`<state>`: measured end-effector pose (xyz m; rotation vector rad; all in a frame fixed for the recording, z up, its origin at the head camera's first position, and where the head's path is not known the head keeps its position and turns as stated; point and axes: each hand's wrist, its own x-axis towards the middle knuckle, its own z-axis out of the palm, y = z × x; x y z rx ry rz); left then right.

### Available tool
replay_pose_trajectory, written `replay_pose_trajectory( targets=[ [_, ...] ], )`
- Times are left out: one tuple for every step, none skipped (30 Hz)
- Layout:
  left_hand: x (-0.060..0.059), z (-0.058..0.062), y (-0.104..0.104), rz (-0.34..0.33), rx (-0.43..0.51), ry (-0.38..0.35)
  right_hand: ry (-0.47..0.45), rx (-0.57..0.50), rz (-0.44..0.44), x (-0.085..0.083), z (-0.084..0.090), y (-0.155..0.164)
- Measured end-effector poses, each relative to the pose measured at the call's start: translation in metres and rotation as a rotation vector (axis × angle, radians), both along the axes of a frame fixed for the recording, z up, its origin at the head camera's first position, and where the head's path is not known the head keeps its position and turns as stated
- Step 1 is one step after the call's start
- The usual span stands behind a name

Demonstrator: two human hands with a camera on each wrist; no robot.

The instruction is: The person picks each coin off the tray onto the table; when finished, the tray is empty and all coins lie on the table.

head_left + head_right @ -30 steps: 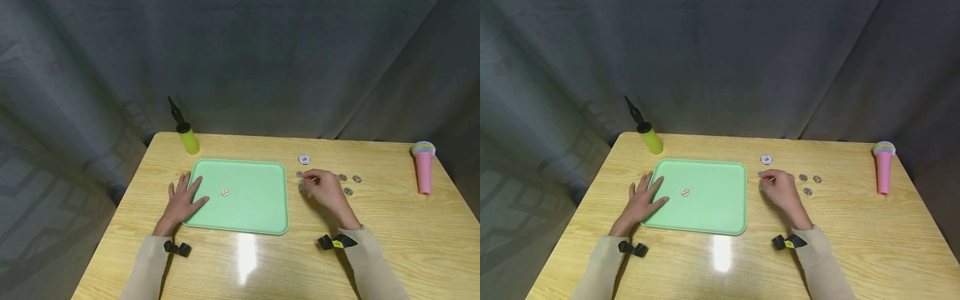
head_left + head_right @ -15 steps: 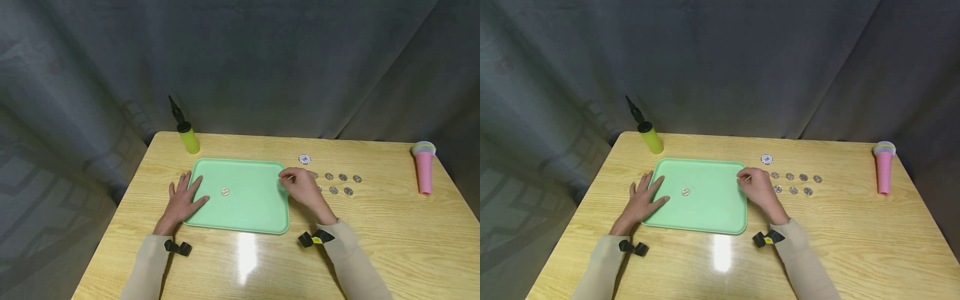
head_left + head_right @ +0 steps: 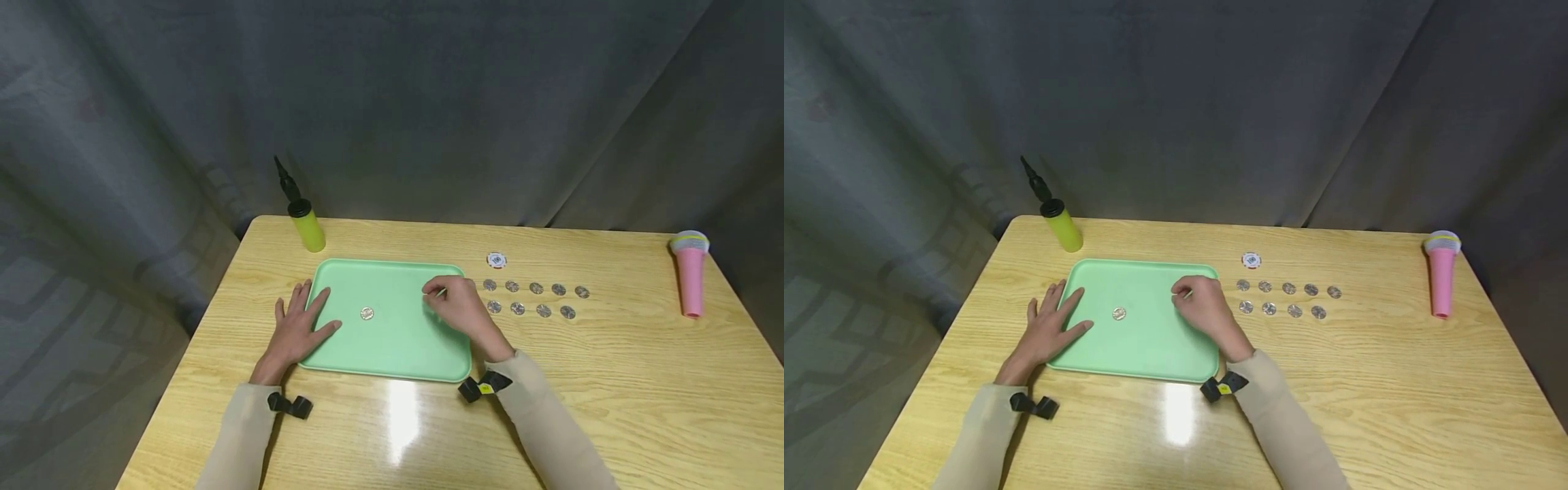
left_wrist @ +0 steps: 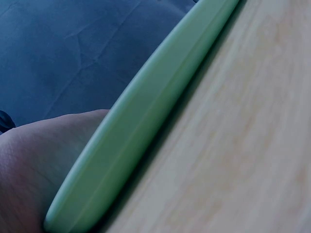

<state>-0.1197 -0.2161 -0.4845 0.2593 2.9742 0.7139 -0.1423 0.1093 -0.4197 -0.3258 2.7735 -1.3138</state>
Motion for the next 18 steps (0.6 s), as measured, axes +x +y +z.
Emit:
replay_pose_trajectory(
  targets=[
    [0.000,0.000,0.000,-0.002,-0.002,0.000,0.004,-0.004,0.008,0.000,-0.001,-0.003],
    [0.000,-0.001,0.000,-0.001,-0.001,0.000,0.007,-0.005,0.017,-0.001,-0.001,-0.005],
    [-0.001,-0.001,0.000,-0.002,-0.002,0.002,0.008,-0.006,0.027,-0.001,-0.002,-0.008],
    [-0.001,-0.001,0.000,-0.001,-0.003,0.002,0.009,-0.001,0.037,-0.001,-0.002,-0.010],
    [-0.001,-0.001,0.000,-0.002,-0.002,0.003,0.012,0.003,0.044,-0.002,-0.003,-0.013],
    [-0.001,-0.002,0.000,-0.002,0.002,0.007,0.012,0.008,0.050,-0.002,-0.004,-0.016],
    [-0.001,-0.002,0.000,-0.002,0.006,0.014,0.012,0.011,0.053,-0.002,-0.005,-0.018],
    [-0.001,-0.002,0.000,-0.002,0.011,0.018,0.014,0.016,0.056,-0.003,-0.006,-0.021],
    [-0.001,-0.002,0.000,-0.003,0.013,0.022,0.015,0.019,0.060,-0.003,-0.007,-0.024],
    [0.000,-0.002,0.000,-0.003,0.014,0.024,0.017,0.023,0.062,-0.003,-0.007,-0.026],
    [0.000,-0.002,0.000,-0.003,0.016,0.026,0.020,0.024,0.064,-0.004,-0.008,-0.029],
    [0.000,-0.002,-0.001,-0.002,0.014,0.027,0.018,0.024,0.066,-0.004,-0.009,-0.032],
    [0.000,-0.002,-0.001,-0.001,0.009,0.026,0.018,0.023,0.070,-0.004,-0.009,-0.035],
    [0.000,-0.001,-0.001,-0.002,0.004,0.021,0.015,0.022,0.072,-0.004,-0.010,-0.038],
    [0.000,-0.001,-0.001,-0.003,0.002,0.018,0.010,0.021,0.075,-0.004,-0.011,-0.040],
    [0.000,-0.001,-0.001,-0.002,-0.001,0.015,0.007,0.018,0.078,-0.004,-0.012,-0.043],
    [0.000,-0.001,-0.001,-0.002,-0.002,0.014,0.007,0.015,0.080,-0.004,-0.012,-0.045],
    [0.000,-0.001,-0.001,-0.003,-0.004,0.014,0.007,0.012,0.082,-0.004,-0.013,-0.047]
  ],
)
